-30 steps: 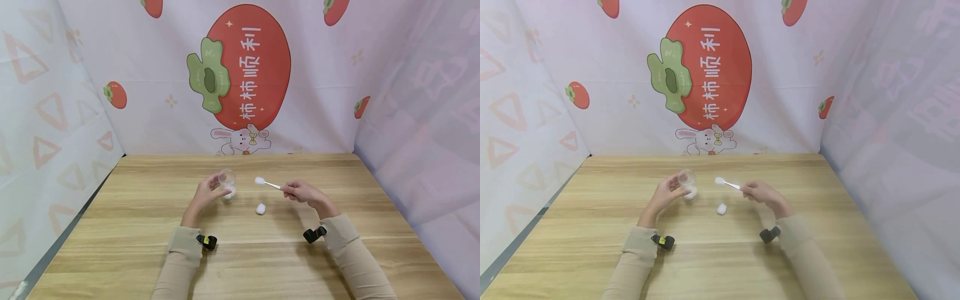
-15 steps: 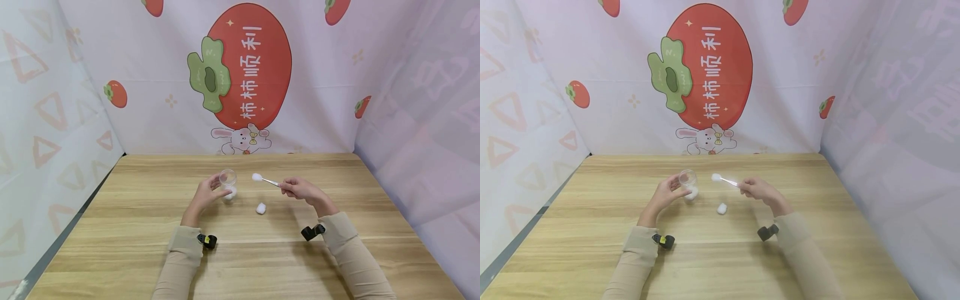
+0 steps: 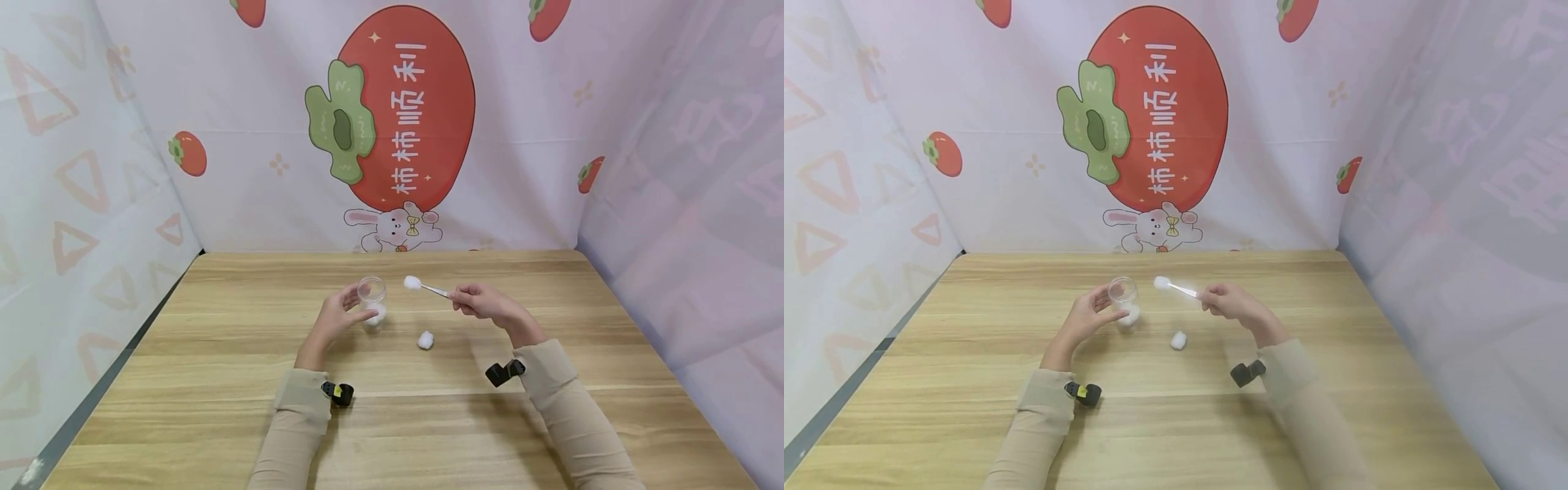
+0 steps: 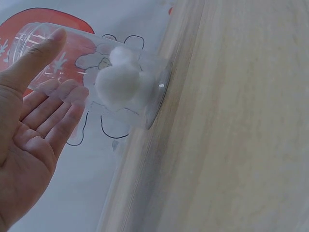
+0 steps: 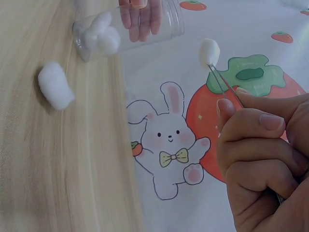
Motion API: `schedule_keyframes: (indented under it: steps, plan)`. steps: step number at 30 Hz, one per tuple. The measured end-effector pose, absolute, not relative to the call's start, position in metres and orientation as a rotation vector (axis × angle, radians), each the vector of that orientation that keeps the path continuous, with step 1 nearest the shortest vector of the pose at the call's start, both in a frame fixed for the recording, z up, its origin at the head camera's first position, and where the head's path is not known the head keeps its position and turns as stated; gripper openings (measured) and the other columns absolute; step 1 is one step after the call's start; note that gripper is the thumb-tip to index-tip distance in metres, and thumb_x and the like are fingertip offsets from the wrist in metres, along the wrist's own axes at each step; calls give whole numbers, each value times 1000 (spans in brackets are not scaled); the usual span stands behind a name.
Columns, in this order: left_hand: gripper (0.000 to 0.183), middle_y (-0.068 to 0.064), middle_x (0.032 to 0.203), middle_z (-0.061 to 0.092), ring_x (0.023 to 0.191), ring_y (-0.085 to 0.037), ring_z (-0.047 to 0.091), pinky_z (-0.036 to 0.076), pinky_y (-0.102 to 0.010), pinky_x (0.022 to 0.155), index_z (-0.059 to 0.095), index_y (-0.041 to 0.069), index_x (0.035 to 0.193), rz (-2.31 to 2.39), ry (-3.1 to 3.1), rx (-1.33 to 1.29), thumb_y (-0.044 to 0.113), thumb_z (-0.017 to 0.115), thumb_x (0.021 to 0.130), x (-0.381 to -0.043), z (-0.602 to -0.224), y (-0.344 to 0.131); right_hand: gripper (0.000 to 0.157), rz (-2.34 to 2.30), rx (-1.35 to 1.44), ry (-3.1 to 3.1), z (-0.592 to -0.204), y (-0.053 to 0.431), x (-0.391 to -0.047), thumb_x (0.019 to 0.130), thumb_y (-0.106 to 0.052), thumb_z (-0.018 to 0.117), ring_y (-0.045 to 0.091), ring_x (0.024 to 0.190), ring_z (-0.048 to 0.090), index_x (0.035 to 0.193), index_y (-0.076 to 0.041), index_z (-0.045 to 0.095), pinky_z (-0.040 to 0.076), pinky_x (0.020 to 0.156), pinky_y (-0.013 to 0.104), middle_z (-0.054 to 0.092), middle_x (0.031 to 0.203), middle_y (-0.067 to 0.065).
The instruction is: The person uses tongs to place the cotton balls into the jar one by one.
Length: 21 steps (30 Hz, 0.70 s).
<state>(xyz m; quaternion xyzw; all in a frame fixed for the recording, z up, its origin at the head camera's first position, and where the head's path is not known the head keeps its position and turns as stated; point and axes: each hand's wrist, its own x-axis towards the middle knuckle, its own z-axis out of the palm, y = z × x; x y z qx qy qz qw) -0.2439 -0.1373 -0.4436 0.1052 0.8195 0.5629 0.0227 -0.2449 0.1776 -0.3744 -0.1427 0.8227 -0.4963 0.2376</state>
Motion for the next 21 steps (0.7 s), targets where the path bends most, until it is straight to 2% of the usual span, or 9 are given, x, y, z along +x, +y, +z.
schedule_keyframes:
  steps: [12,17,21]
  plan:
    - [72,-24,141,53,131,-38,53,45,-42,114,46,-2,139,1767,2520,313,15,80,78,-245,-444,-136,31,-1348,-438,2283,-368,166,-249,101,-19,47,3,45,27,82,5,53,21,43,14,37,55,-9]
    - [72,-24,140,54,130,-39,53,45,-43,113,46,-1,139,1769,2535,338,17,80,79,-243,-444,-137,31,-1362,-439,2277,-367,162,-250,101,-19,48,3,45,26,81,4,53,21,43,15,38,55,-8]
    - [72,-25,135,57,126,-39,56,49,-42,110,48,-2,137,1763,2587,389,24,80,78,-241,-444,-137,30,-1370,-442,2265,-368,158,-251,101,-19,48,3,46,26,79,0,53,21,43,15,38,55,-8]
